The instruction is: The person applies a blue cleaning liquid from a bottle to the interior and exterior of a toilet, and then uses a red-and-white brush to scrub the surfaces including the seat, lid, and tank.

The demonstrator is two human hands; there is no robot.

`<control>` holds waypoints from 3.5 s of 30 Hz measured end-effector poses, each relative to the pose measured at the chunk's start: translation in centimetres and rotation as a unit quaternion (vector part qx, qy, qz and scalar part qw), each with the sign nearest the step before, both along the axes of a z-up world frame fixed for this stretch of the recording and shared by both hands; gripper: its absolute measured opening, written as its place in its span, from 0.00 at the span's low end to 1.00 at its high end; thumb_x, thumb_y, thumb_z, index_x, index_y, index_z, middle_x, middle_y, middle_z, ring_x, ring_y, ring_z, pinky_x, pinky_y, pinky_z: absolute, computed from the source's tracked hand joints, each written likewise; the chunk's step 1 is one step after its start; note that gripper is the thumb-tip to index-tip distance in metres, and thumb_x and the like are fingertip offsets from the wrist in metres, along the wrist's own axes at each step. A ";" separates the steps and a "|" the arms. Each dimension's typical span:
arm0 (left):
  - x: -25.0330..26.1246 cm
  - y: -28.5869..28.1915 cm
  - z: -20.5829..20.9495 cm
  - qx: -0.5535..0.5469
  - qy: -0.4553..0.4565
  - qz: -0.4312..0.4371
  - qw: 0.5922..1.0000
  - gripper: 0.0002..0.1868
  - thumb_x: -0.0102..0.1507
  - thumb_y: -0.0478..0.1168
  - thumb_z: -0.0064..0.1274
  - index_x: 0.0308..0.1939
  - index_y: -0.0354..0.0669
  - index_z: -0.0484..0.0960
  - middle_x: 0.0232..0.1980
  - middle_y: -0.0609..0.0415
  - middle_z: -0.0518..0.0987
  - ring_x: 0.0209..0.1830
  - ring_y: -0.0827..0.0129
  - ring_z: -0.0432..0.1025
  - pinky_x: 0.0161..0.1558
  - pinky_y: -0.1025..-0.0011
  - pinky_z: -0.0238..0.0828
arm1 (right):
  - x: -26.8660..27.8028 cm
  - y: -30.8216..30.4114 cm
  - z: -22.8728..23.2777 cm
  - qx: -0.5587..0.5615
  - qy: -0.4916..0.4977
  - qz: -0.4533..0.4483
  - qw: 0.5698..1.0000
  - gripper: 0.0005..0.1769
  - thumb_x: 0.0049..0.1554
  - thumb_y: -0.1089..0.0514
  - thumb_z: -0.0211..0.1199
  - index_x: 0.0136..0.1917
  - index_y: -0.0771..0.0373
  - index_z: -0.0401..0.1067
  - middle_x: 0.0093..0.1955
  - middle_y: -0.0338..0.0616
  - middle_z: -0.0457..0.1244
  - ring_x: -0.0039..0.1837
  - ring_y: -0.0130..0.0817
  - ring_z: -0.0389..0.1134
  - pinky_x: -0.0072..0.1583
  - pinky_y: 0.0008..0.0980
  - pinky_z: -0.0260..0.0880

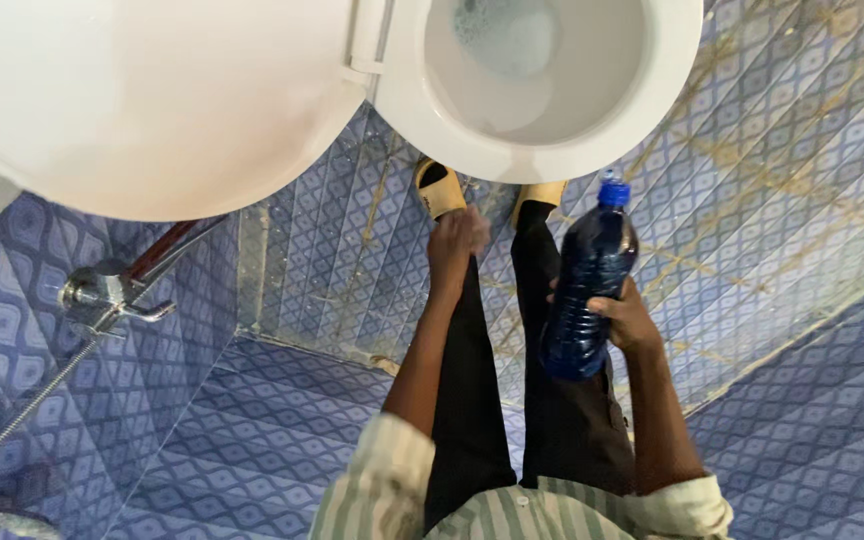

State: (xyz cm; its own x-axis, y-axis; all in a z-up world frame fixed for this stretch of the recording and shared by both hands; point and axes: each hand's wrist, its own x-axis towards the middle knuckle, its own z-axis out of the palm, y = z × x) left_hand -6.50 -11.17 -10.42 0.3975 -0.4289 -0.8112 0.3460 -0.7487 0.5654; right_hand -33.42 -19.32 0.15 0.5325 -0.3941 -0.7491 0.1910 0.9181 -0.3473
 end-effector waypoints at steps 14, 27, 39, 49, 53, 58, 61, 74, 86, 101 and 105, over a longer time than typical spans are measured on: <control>-5.4 -4.1 -10.7 -0.059 0.117 0.264 0.956 0.18 0.64 0.47 0.61 0.45 0.32 0.79 0.39 0.48 0.82 0.37 0.66 0.76 0.35 0.72 0.68 | -3.1 -0.6 2.0 0.022 -0.017 -0.023 0.999 0.42 0.43 0.51 0.78 0.66 0.73 0.68 0.57 0.60 0.69 0.55 0.52 0.75 0.55 0.51 0.78; -6.2 -4.4 -11.1 -0.085 0.144 0.353 0.921 0.16 0.67 0.41 0.62 0.47 0.33 0.73 0.40 0.50 0.76 0.35 0.66 0.70 0.37 0.66 0.61 | -5.5 -0.5 1.8 0.035 -0.040 -0.047 0.998 0.42 0.45 0.51 0.79 0.66 0.75 0.67 0.58 0.63 0.69 0.56 0.55 0.74 0.56 0.55 0.78; -2.2 -7.7 6.8 0.003 0.107 0.298 0.949 0.22 0.69 0.44 0.54 0.60 0.29 0.74 0.46 0.51 0.77 0.42 0.70 0.71 0.46 0.68 0.67 | -8.1 1.2 3.4 -0.010 -0.063 -0.074 0.995 0.47 0.47 0.45 0.81 0.70 0.74 0.66 0.59 0.64 0.68 0.57 0.56 0.74 0.57 0.54 0.77; 8.7 -4.4 16.9 -0.114 0.047 0.259 0.958 0.19 0.71 0.48 0.49 0.54 0.34 0.77 0.44 0.53 0.80 0.44 0.66 0.75 0.48 0.68 0.74 | -7.9 -0.2 2.7 -0.041 0.031 0.066 0.997 0.40 0.41 0.58 0.79 0.64 0.74 0.70 0.56 0.55 0.71 0.56 0.47 0.75 0.60 0.46 0.76; 13.7 -3.3 16.5 -0.142 0.130 0.295 0.936 0.21 0.73 0.55 0.43 0.41 0.39 0.77 0.35 0.51 0.77 0.35 0.61 0.73 0.37 0.64 0.72 | -4.4 -1.5 0.5 -0.089 0.109 0.194 0.971 0.39 0.40 0.63 0.80 0.64 0.72 0.71 0.53 0.48 0.69 0.53 0.37 0.69 0.58 0.39 0.72; 17.1 -4.3 17.9 -0.087 0.097 0.288 0.949 0.24 0.72 0.57 0.39 0.38 0.41 0.76 0.33 0.51 0.75 0.33 0.59 0.71 0.37 0.62 0.70 | 1.0 -2.0 -1.0 -0.053 0.039 0.171 0.983 0.43 0.42 0.61 0.78 0.69 0.64 0.66 0.60 0.40 0.68 0.62 0.32 0.68 0.64 0.34 0.68; 17.3 -5.2 19.0 -0.073 0.074 0.284 0.953 0.26 0.72 0.59 0.38 0.38 0.40 0.76 0.33 0.50 0.75 0.33 0.58 0.70 0.38 0.62 0.69 | 1.5 -1.2 -3.9 0.012 0.086 0.162 0.983 0.40 0.41 0.61 0.77 0.65 0.65 0.68 0.55 0.42 0.70 0.55 0.33 0.71 0.58 0.37 0.73; 19.3 -5.3 19.5 -0.182 0.065 0.325 0.926 0.40 0.69 0.71 0.34 0.40 0.35 0.81 0.38 0.46 0.79 0.40 0.54 0.74 0.47 0.58 0.73 | -4.4 -3.2 -8.0 0.044 0.158 0.113 0.980 0.23 0.49 0.61 0.74 0.57 0.66 0.72 0.46 0.40 0.67 0.44 0.31 0.69 0.48 0.34 0.73; 14.7 -2.1 18.5 -0.305 0.058 0.353 0.883 0.34 0.72 0.64 0.36 0.62 0.38 0.76 0.54 0.42 0.82 0.54 0.54 0.78 0.53 0.55 0.77 | 2.0 0.0 -9.1 0.124 0.164 0.145 0.968 0.27 0.45 0.61 0.76 0.57 0.63 0.70 0.46 0.41 0.70 0.44 0.33 0.72 0.49 0.37 0.76; -6.6 6.6 4.4 -0.074 0.076 -0.009 0.994 0.32 0.67 0.50 0.60 0.67 0.35 0.68 0.61 0.45 0.76 0.58 0.67 0.74 0.58 0.68 0.73 | 4.5 1.2 -6.1 0.142 0.137 0.109 0.974 0.25 0.50 0.59 0.72 0.59 0.65 0.70 0.44 0.40 0.67 0.43 0.31 0.70 0.45 0.34 0.74; -5.7 3.8 6.5 -0.037 0.163 0.036 0.985 0.38 0.63 0.48 0.62 0.70 0.41 0.60 0.62 0.47 0.75 0.57 0.67 0.74 0.57 0.68 0.73 | 8.3 0.5 -6.1 0.114 0.111 0.083 0.984 0.27 0.48 0.59 0.72 0.61 0.63 0.69 0.47 0.40 0.69 0.46 0.31 0.71 0.48 0.34 0.75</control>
